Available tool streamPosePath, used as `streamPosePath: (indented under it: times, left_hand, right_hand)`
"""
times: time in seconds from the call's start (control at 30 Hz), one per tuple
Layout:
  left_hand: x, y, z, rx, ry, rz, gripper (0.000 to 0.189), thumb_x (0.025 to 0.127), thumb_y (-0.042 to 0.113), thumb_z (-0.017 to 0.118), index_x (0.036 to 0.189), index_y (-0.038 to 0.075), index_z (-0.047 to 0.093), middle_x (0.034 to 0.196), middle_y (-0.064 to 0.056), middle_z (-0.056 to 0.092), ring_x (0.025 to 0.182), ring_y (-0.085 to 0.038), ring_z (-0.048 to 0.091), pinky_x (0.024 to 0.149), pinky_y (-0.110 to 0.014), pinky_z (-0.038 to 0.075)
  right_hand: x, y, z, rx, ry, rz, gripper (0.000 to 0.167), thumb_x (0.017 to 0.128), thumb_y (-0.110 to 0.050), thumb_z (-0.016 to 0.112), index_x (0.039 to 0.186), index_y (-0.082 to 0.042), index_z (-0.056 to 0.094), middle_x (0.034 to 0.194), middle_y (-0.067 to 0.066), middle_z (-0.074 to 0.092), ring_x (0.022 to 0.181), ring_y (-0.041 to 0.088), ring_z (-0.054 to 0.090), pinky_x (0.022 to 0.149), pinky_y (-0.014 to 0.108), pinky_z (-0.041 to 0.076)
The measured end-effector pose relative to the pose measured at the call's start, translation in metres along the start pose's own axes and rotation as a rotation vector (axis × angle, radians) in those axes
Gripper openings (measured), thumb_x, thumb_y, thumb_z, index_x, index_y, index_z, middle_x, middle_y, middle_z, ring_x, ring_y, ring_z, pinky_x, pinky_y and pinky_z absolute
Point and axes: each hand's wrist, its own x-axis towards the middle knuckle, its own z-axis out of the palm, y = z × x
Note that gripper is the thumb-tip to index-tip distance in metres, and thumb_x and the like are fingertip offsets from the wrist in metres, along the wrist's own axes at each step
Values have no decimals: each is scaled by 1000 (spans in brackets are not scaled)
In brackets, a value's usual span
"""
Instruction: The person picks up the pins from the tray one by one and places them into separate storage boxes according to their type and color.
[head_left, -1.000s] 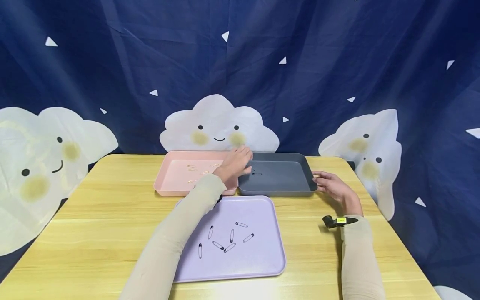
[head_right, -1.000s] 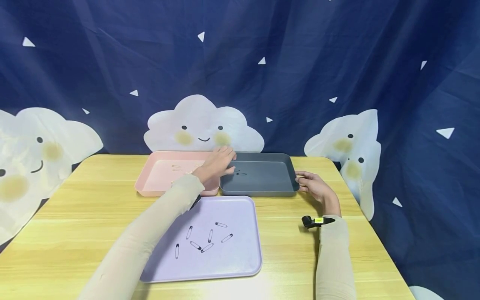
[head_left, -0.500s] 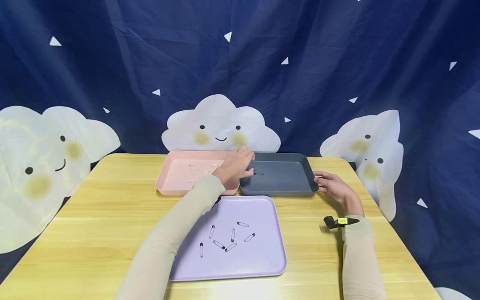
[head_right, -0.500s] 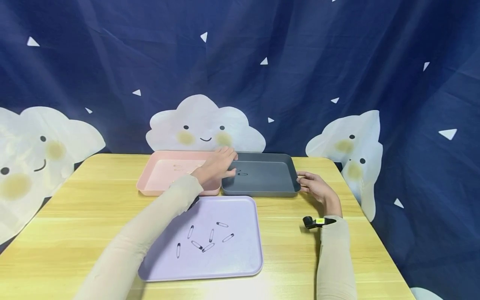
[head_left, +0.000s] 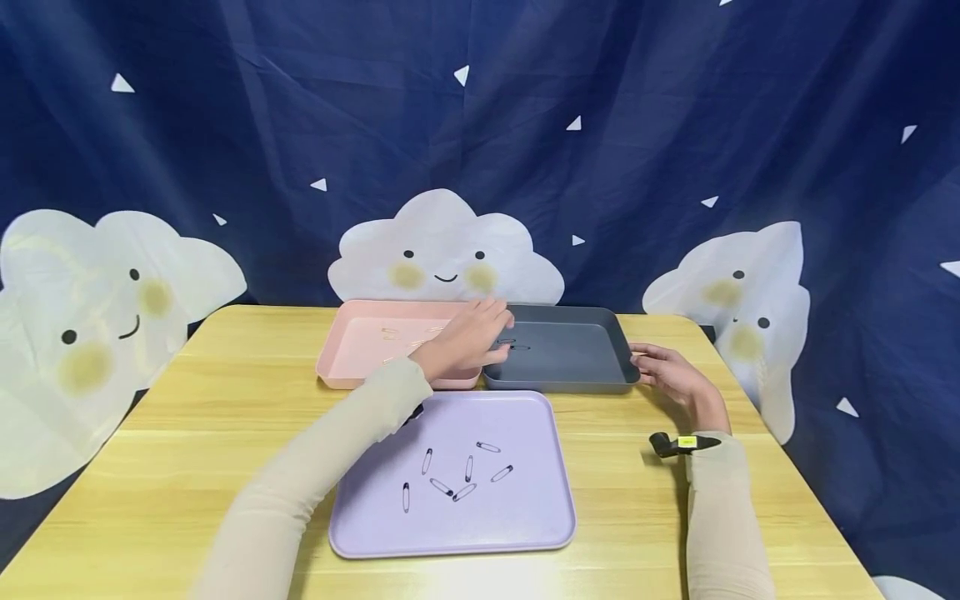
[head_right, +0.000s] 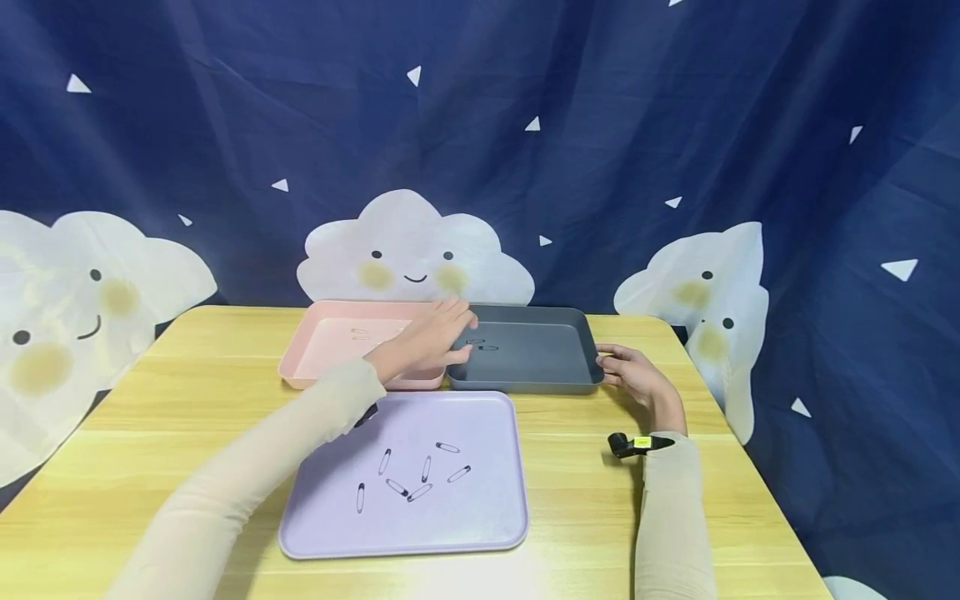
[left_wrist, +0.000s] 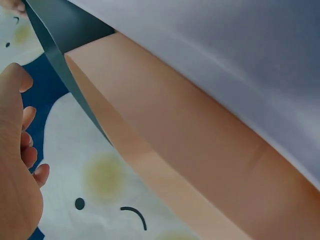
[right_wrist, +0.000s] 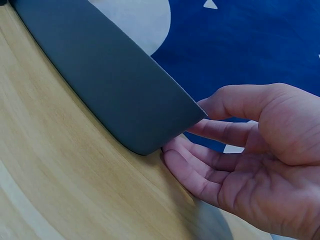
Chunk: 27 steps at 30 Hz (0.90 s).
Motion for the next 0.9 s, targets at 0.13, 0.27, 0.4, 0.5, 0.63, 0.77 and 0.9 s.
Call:
streamPosePath:
  times: [0.13,0.27,0.4,0.5,0.63,0.77,0.9]
  left_hand:
    - [-10,6,-7,19,7,46,32,94,34,60,118,12,62,108,-2,56,98,-20,47,89,-35,41]
    - [-22,15,-17,39,-6,105,33,94,34,60,118,12,62,107,-2,56,99,-21,47,92,-38,41]
    - [-33,23,-20,34,-3,161,33,92,32,63,117,10,63,106,-3,56,99,-22,48,92,-38,44]
    - [-40,29,-19,20,-5,190,33,90,31,65,115,10,64,104,-3,55,99,-21,49,90,-37,46]
    - [-51,38,-20,9,-28,230,31,90,32,65,113,12,63,104,-1,55,99,-20,48,89,-35,45]
    - [-60,45,-22,20,-47,278,28,91,33,63,111,14,62,103,0,55,98,-19,48,88,-33,44]
    - [-70,49,-20,18,-79,301,27,93,35,63,111,15,62,103,1,56,98,-18,48,90,-32,43]
  right_hand:
    - [0,0,0,-5,-3,-1,60,106,-7,46,151,20,19,103,-11,66,88,1,66,80,18,56]
    - [1,1,0,-5,-7,-2,60,106,-7,47,152,20,18,103,-11,67,89,1,67,81,18,56]
    - [1,1,0,-8,-8,-2,61,106,-8,47,152,20,18,103,-11,67,90,1,67,81,18,56]
    - [1,1,0,-12,-9,0,60,107,-8,46,152,20,18,103,-11,67,89,1,67,81,18,55]
    - [1,0,1,-19,-8,6,60,107,-9,47,152,19,19,103,-11,66,88,1,66,80,18,55]
    - [1,0,1,-28,-8,10,60,107,-9,47,153,18,20,103,-12,66,88,1,66,80,18,55]
    - [1,1,0,-25,-13,6,60,107,-8,46,153,18,19,104,-12,66,90,1,66,81,18,55]
